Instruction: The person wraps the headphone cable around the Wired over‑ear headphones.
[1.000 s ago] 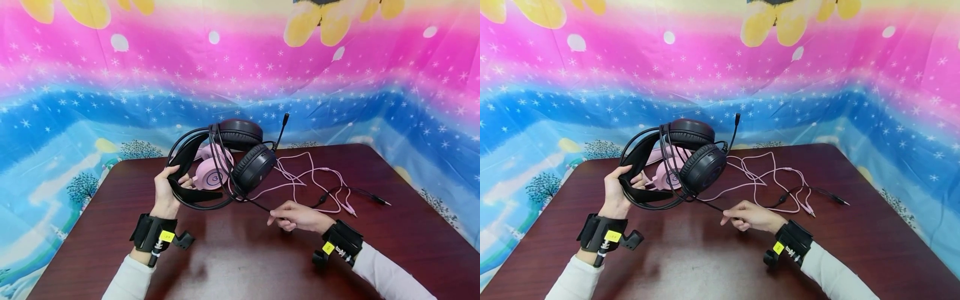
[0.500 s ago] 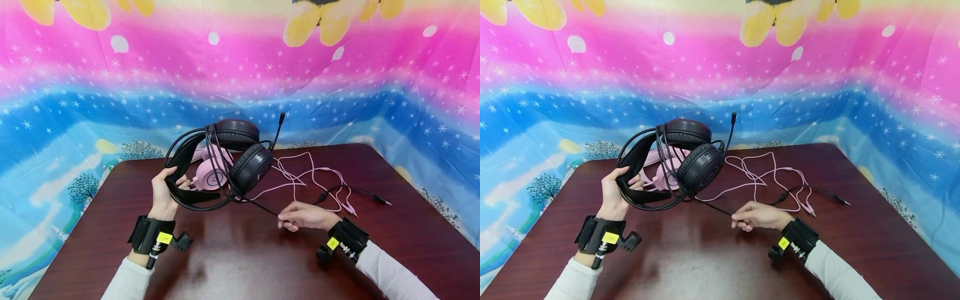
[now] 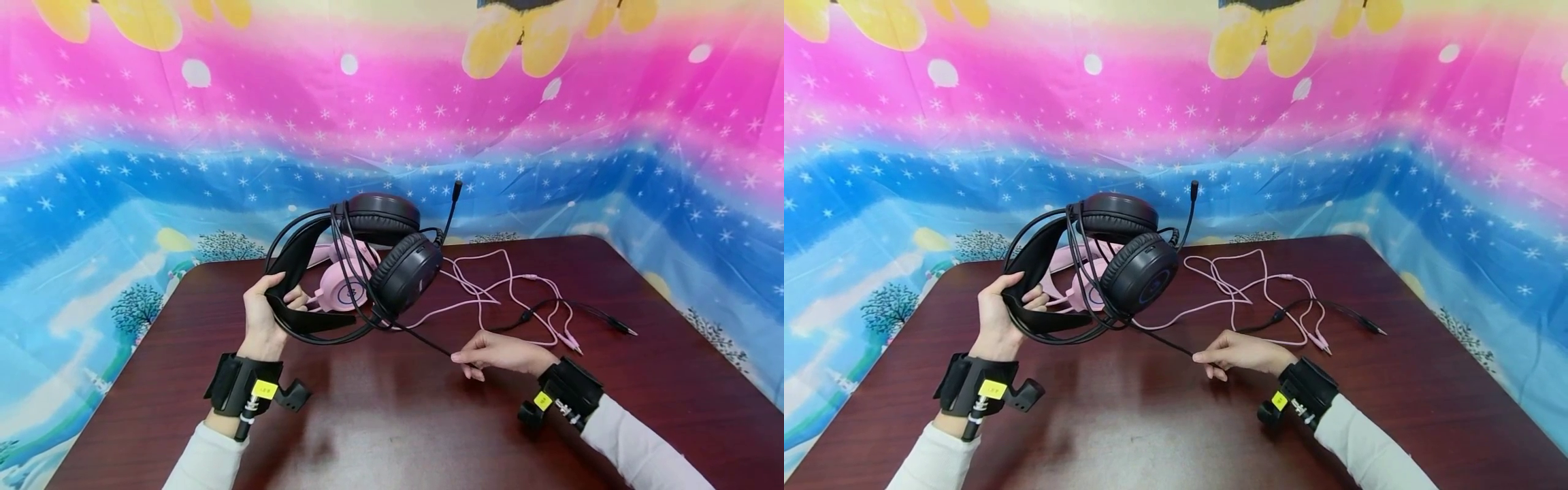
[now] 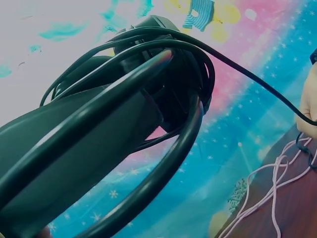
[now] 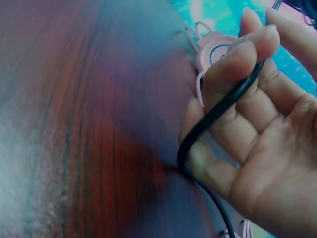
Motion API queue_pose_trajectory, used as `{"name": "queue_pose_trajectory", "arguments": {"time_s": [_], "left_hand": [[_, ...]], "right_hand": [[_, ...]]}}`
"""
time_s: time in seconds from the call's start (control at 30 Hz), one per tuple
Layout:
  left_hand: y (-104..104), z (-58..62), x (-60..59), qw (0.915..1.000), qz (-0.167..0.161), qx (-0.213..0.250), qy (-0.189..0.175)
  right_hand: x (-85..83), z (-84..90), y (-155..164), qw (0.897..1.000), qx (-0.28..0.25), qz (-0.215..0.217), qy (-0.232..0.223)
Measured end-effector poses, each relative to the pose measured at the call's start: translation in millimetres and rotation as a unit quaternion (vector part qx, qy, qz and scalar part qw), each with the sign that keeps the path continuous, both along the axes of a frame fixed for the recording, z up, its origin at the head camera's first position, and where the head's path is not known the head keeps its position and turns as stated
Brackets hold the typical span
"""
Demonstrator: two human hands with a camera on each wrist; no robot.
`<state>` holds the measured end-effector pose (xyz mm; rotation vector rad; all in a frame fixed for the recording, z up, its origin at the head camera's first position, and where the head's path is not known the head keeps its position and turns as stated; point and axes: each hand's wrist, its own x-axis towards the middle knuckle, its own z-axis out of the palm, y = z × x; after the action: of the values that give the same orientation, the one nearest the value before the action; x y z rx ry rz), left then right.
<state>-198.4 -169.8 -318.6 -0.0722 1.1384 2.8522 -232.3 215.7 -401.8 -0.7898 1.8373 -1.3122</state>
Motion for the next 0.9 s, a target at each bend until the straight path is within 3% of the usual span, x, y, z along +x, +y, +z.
{"name": "queue_pose_trajectory", "arguments": {"time_s": [0.1, 0.2, 0.33, 0.4, 0.5, 0.63, 0.9], "left_hand": [[-2, -0.2, 0.2, 0.9999, -0.006, 0.006, 0.010], [-4, -0.9, -0.1, 0.9997, -0.010, 0.002, 0.021], [-4, -1.5, 0.3, 0.9998, -0.013, -0.009, 0.010], [-3, -1.8, 1.1, 0.9998, -0.017, -0.007, -0.001], [-4, -2.7, 2.7, 0.9996, -0.026, -0.001, -0.006], [-5, -3.1, 2.8, 0.9994, -0.034, 0.000, 0.002], [-6, -4.3, 1.9, 0.9989, -0.045, -0.012, 0.009]], "right_hand": [[-2.3, -2.7, 4, 0.999, -0.001, 0.009, 0.048], [-4.1, -3.8, 8, 0.998, -0.014, 0.031, 0.060], [-5.0, -2.5, 10, 0.996, -0.031, 0.061, 0.054], [-4.5, -3.3, 8, 0.994, -0.034, 0.059, 0.081], [-3.6, -6.8, 4, 0.988, -0.024, 0.028, 0.150], [-3.1, -9.7, 0, 0.971, 0.009, -0.044, 0.233], [-7.0, -7.4, -1, 0.940, 0.056, -0.158, 0.297]]}}
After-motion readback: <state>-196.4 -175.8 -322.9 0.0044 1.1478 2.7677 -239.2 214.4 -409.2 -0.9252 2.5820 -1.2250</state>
